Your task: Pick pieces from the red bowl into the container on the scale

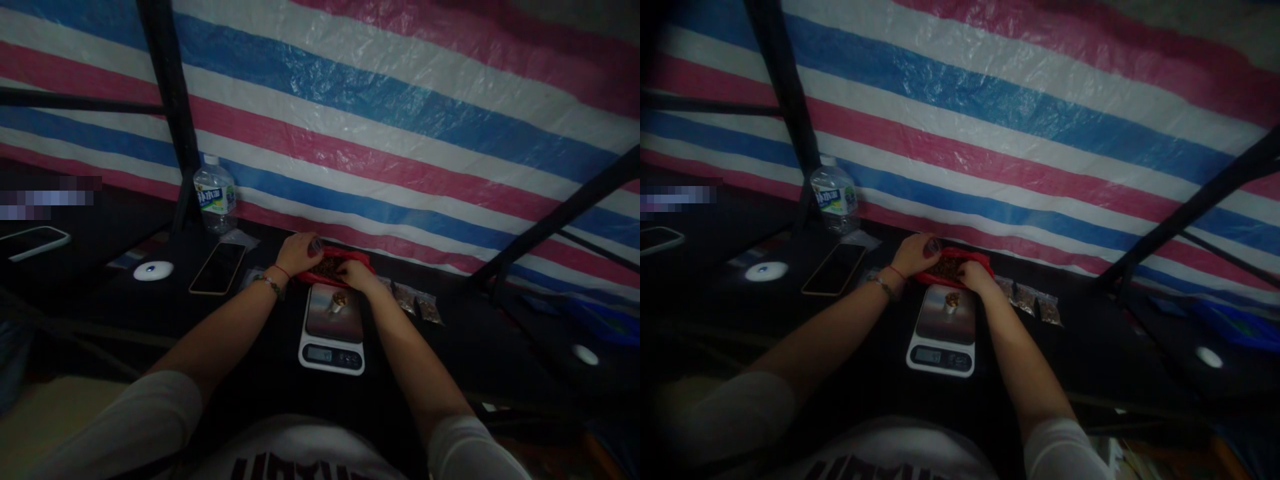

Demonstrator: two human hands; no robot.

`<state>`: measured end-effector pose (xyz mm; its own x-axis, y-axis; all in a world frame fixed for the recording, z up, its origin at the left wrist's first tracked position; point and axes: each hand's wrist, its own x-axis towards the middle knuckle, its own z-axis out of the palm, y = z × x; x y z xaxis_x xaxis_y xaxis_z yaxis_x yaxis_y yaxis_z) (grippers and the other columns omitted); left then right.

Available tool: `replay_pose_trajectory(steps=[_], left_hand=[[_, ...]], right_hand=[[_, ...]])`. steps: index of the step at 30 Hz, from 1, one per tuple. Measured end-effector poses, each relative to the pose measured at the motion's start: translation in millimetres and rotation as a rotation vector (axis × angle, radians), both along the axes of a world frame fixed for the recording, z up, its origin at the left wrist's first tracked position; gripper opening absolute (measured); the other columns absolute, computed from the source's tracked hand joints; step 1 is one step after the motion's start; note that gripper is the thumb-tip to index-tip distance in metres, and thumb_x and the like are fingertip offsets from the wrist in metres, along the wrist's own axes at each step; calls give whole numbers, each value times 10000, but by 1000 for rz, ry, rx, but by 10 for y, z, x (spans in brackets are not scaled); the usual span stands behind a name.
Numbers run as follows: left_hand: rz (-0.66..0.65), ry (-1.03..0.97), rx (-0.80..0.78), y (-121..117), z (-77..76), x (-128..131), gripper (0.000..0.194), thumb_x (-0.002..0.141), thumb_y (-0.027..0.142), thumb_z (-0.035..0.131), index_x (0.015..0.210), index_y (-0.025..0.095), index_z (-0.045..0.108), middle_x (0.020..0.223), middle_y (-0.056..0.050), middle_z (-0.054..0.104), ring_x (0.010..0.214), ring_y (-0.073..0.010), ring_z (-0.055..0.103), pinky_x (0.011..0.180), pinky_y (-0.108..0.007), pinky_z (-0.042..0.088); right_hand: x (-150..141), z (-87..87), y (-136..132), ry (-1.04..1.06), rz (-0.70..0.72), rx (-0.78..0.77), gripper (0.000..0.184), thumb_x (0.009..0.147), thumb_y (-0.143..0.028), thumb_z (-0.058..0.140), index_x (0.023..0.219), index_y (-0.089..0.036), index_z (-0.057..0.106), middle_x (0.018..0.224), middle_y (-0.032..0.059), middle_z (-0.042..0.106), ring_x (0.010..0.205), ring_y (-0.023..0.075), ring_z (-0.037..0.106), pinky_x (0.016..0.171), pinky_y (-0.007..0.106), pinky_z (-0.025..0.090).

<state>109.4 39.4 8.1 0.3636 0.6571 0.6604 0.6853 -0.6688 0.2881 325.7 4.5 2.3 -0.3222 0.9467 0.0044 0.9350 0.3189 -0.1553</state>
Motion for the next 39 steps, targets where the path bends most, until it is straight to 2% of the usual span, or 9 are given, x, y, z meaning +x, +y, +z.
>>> replay_pose_trajectory(steps=[8,13,19,23,27,34,39], left_hand=[[1,2,1,-3,6,5,454,745,388,614,1136,157,590,1085,-95,662,996,-258,614,917,-372,461],[5,0,-25,-17,21,4,440,748,385,612,1129,166,592,1086,-89,664,999,-254,615,916,-366,463],[-2,8,-47,-29,29,6,434,761,384,607,1135,166,589,1103,-96,662,1018,-258,617,914,-360,465],[1,16,-56,-30,26,12,448,760,394,610,1146,168,587,1119,-100,657,1034,-261,611,927,-362,457],[1,11,-50,-28,17,20,430,765,382,602,1142,176,591,1103,-92,660,1025,-255,612,927,-361,455],[5,13,-42,-8,-3,21,426,767,389,595,1131,168,595,1073,-89,665,1012,-250,613,920,-354,458],[5,-1,-47,-4,-5,17,430,756,389,605,1129,177,596,1085,-86,662,1014,-247,614,924,-354,456]], right_hand=[[1,-40,-51,150,-65,62,137,750,-140,654,856,-178,732,892,51,732,831,164,660,761,234,454],[-27,136,-274,290,-89,139,70,762,-212,667,767,-174,726,780,31,709,701,141,626,657,231,434],[-74,354,-736,431,-11,331,34,751,-198,702,765,-197,733,789,33,709,759,160,634,715,258,453],[-156,415,-1015,484,27,313,26,764,-218,715,762,-203,736,765,27,703,729,146,632,679,242,452],[-273,454,-1195,453,44,235,58,738,-211,741,694,-187,712,716,14,678,672,130,616,637,230,434],[-369,463,-1221,288,-12,205,47,726,-195,738,705,-170,704,780,45,678,724,155,617,692,259,432],[-365,459,-1223,288,5,199,88,712,-198,744,792,-186,708,796,40,665,744,160,605,701,266,438]])
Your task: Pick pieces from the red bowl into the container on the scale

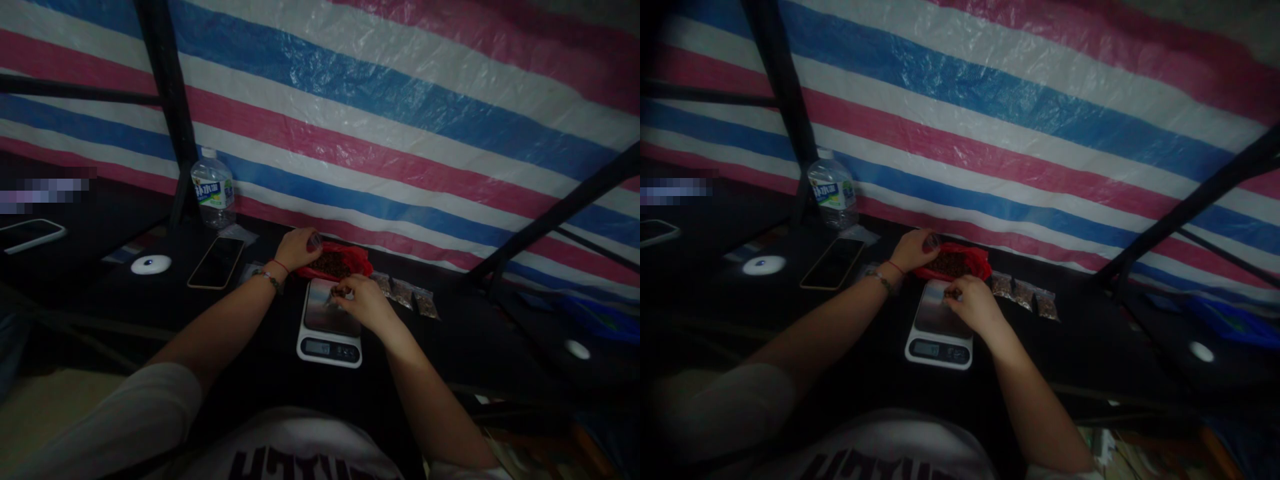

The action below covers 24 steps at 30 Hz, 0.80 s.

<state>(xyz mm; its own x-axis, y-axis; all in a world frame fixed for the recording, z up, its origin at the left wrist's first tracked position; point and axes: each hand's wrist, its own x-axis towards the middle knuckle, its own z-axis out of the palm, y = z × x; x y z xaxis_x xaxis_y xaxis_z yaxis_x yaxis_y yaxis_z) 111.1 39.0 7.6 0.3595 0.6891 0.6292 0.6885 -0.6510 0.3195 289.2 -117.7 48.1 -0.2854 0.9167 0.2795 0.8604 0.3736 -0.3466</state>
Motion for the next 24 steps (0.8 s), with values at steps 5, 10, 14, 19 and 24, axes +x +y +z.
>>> replay_pose_trajectory(steps=[5,10,14,19,24], left_hand=[[9,7,-25,-9,17,-3,423,765,415,600,1113,175,600,1067,-93,665,989,-247,619,918,-359,457],[-4,-1,-9,-13,26,-7,423,765,409,597,1117,176,602,1069,-86,664,982,-243,618,910,-360,462],[-8,-7,-8,-12,21,-7,433,768,414,588,1124,167,598,1061,-92,664,973,-246,618,899,-364,465],[-12,-5,-19,-8,17,-5,443,758,406,597,1133,170,590,1074,-94,661,999,-248,611,920,-363,453],[5,11,-21,-25,31,-8,444,769,415,584,1141,171,588,1067,-96,661,991,-249,613,910,-363,457]], right_hand=[[7,-1,-28,-8,43,-15,87,762,-168,687,838,-193,723,836,53,667,791,168,615,748,280,454],[22,-31,-21,-7,64,-3,140,818,-144,609,839,-200,736,843,57,676,797,168,623,756,275,457],[22,-78,-10,16,50,12,134,823,-155,611,840,-199,736,835,52,679,776,165,625,738,268,457],[43,-50,-20,54,64,29,130,828,-161,602,836,-194,728,837,51,684,786,165,626,745,265,454],[241,23,-54,38,-44,43,123,833,-210,586,791,-183,698,765,42,662,724,159,600,667,256,423]])
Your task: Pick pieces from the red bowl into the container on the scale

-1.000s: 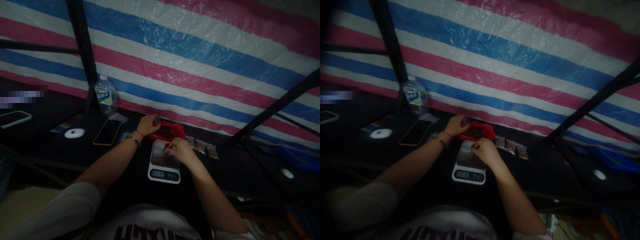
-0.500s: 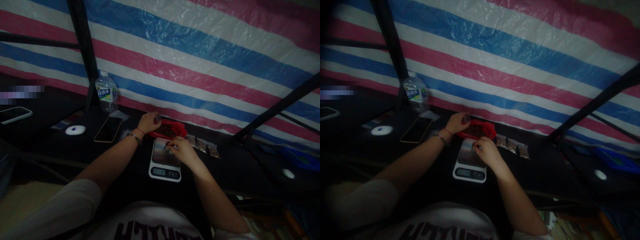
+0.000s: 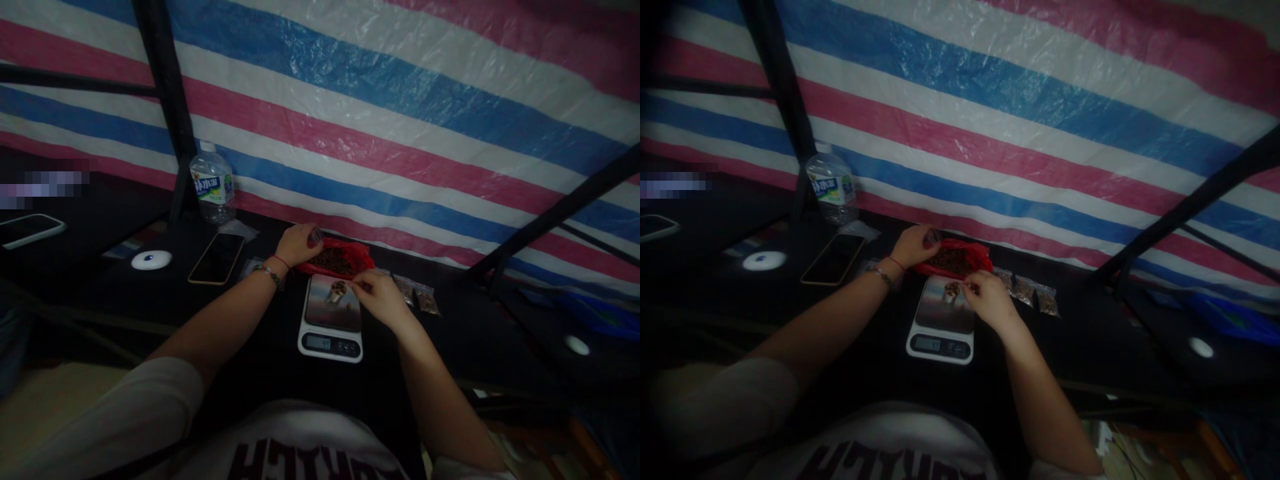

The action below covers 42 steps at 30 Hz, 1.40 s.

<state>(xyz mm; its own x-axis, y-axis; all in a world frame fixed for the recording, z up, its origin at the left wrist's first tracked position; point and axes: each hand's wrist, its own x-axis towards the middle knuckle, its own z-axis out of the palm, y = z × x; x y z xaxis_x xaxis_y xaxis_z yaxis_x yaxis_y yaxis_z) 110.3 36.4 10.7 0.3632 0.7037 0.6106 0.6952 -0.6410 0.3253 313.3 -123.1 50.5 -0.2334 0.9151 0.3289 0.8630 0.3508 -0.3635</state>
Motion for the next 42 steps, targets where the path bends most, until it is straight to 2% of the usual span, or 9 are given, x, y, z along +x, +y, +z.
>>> replay_pose_trajectory(steps=[5,8,13,18,22,26,29,37,42], left_hand=[[5,-1,2,-11,10,6,428,767,413,589,1120,172,601,1062,-99,663,976,-255,616,897,-367,461],[7,-8,-2,-12,16,6,413,770,406,587,1113,175,603,1058,-92,665,979,-254,616,901,-362,459],[-4,-10,3,-3,12,3,432,766,412,592,1120,165,599,1053,-99,665,982,-263,613,901,-371,456],[-1,4,-15,13,-5,10,451,762,383,603,1150,154,588,1106,-109,654,1043,-272,599,946,-372,438],[-7,1,-30,15,-12,13,457,765,365,602,1170,155,576,1140,-108,644,1079,-270,587,970,-374,425],[-18,6,-23,7,-10,15,457,766,385,593,1166,163,573,1119,-103,649,1043,-265,600,946,-372,439],[-16,-1,-5,1,-10,15,453,771,406,582,1153,162,576,1083,-106,655,1015,-263,606,928,-373,444],[-6,3,-12,-2,-11,20,445,767,400,589,1145,165,581,1110,-103,651,1036,-262,600,938,-367,444],[-25,-24,-2,-7,-9,15,432,768,389,589,1142,173,583,1072,-96,657,996,-249,611,922,-355,450]], right_hand=[[117,-143,-15,-109,36,-229,129,726,-279,709,817,-187,704,755,33,684,669,159,604,596,244,399],[117,-231,14,-117,100,-302,60,737,-203,682,789,-194,710,771,29,704,682,157,628,625,242,421],[217,-155,50,-35,49,-187,140,761,-115,610,822,-191,710,825,39,710,753,169,643,707,267,457],[316,-8,48,158,-21,40,199,857,-214,531,950,-207,707,941,64,705,882,192,640,816,327,477],[267,-5,86,237,-61,126,229,878,-255,501,974,-207,703,928,70,692,855,191,630,782,325,487],[184,-93,137,346,-32,125,131,803,-284,622,876,-198,690,848,54,675,779,180,621,698,289,488],[144,-168,153,414,-58,78,174,770,-302,661,904,-191,672,804,43,675,725,168,621,675,277,489],[6,-182,140,264,123,63,121,835,-211,598,862,-205,716,893,55,708,856,179,644,789,300,490],[-57,-218,123,202,147,49,134,847,-195,589,870,-205,721,916,53,717,845,170,647,744,280,493]])
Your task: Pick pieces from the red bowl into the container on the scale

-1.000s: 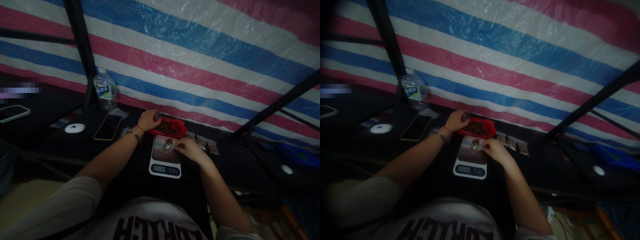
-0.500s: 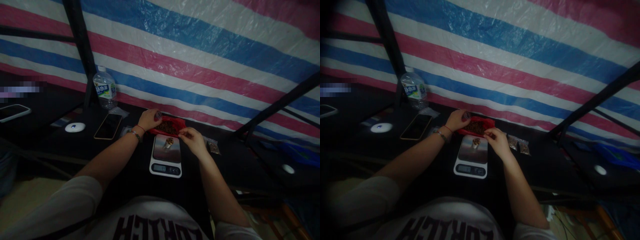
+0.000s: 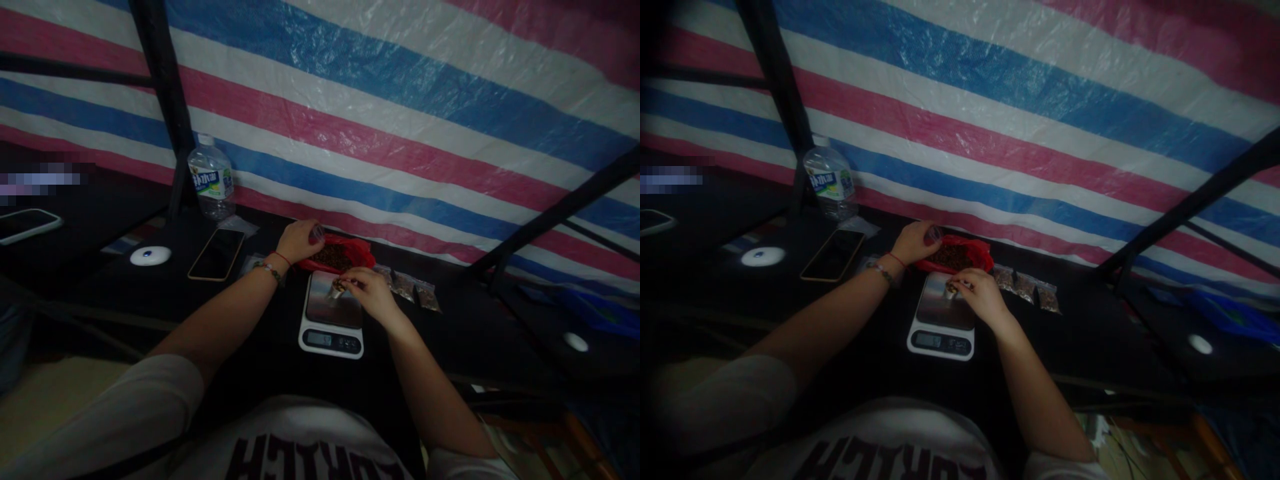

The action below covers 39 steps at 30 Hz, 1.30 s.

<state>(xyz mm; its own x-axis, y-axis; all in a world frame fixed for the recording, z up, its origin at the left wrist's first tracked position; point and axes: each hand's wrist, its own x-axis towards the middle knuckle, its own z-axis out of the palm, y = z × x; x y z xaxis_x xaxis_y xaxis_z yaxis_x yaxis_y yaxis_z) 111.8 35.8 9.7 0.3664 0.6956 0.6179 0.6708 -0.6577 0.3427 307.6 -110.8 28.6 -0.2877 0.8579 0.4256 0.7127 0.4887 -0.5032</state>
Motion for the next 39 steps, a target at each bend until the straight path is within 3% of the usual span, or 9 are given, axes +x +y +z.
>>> replay_pose_trajectory(steps=[7,14,24,32,39], left_hand=[[3,4,7,2,9,-4,428,762,393,592,1126,168,592,1057,-92,659,979,-245,613,906,-356,456],[17,3,-1,3,7,2,437,756,391,597,1133,168,587,1074,-91,655,996,-250,604,921,-365,448],[15,12,-19,7,19,-4,427,761,403,595,1119,169,596,1049,-87,663,982,-246,611,908,-354,453],[16,13,-15,18,4,-3,436,759,408,605,1119,163,593,1051,-93,663,981,-255,617,905,-361,457],[12,-10,-8,34,-30,6,505,752,401,605,1186,150,550,1079,-105,652,999,-256,611,921,-370,452]], right_hand=[[151,-86,94,40,-78,54,173,863,-228,554,927,-205,713,923,63,711,886,190,649,820,324,488],[150,-197,168,60,-129,-98,187,850,-294,568,807,-186,714,822,54,699,791,181,630,730,292,462],[126,-183,160,127,-152,-86,166,791,-322,636,719,-182,687,750,41,675,721,168,603,688,276,436],[166,-210,165,104,-192,-59,264,853,-377,542,750,-183,689,744,45,675,729,182,611,692,286,437],[381,-151,508,83,-254,-63,247,861,-331,520,892,-189,718,893,54,722,843,200,651,780,306,478]])
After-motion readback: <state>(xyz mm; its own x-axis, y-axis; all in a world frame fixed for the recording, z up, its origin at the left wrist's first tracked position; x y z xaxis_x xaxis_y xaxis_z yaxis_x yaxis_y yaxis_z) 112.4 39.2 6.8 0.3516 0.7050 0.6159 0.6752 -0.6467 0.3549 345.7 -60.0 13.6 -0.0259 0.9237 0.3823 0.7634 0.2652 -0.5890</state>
